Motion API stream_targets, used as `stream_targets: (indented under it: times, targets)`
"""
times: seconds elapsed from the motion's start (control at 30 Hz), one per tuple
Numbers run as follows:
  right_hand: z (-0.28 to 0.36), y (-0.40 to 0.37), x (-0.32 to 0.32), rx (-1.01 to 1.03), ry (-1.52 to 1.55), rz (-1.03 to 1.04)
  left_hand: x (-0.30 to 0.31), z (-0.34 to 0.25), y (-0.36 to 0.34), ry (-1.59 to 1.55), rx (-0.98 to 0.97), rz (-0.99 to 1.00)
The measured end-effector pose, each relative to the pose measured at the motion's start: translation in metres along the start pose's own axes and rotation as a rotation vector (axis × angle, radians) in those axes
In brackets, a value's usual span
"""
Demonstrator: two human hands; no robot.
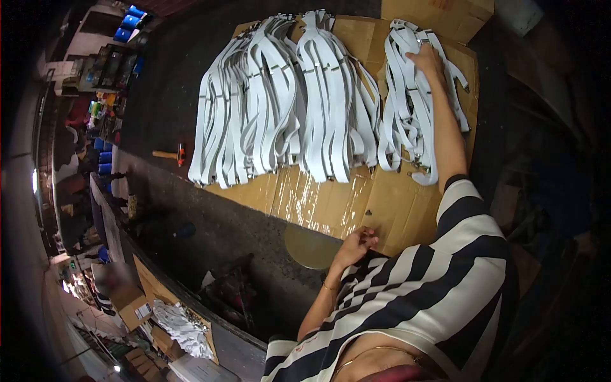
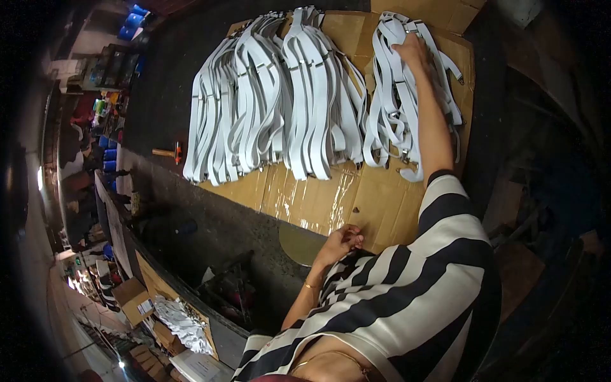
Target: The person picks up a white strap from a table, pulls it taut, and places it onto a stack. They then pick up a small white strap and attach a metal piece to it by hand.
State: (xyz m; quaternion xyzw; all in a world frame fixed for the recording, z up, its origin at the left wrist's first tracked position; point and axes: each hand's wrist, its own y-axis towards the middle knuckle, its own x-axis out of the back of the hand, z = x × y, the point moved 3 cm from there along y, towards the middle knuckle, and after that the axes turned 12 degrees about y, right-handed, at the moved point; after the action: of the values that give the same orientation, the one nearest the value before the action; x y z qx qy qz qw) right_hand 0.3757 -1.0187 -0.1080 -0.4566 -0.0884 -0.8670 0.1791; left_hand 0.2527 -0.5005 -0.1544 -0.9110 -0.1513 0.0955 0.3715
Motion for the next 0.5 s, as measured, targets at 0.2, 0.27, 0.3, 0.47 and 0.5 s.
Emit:
stream_targets:
  times: [0.2, 0.27, 0.3, 0.47, 0.5]
  targets:
    - [0.015, -0.064, 0.106, 0.206, 1.131, 0.007, 0.009, -0.036, -0.051, 0.215, -0.134, -0.159]
    - [0.025, -0.112, 0.156, 0.398, 1.256, 0.122, 0.008, -0.049, -0.071, 0.257, -0.203, -0.186]
    - [0.028, -0.135, 0.179, 0.418, 1.252, 0.105, 0.006, -0.058, -0.083, 0.298, -0.26, -0.21]
    - [0.054, -0.275, 0.262, 0.664, 1.219, 0.315, -0.013, -0.1, -0.16, 0.406, -0.469, -0.358]
    - [0.059, -0.303, 0.274, 0.679, 1.212, 0.308, -0.016, -0.103, -0.178, 0.428, -0.546, -0.403]
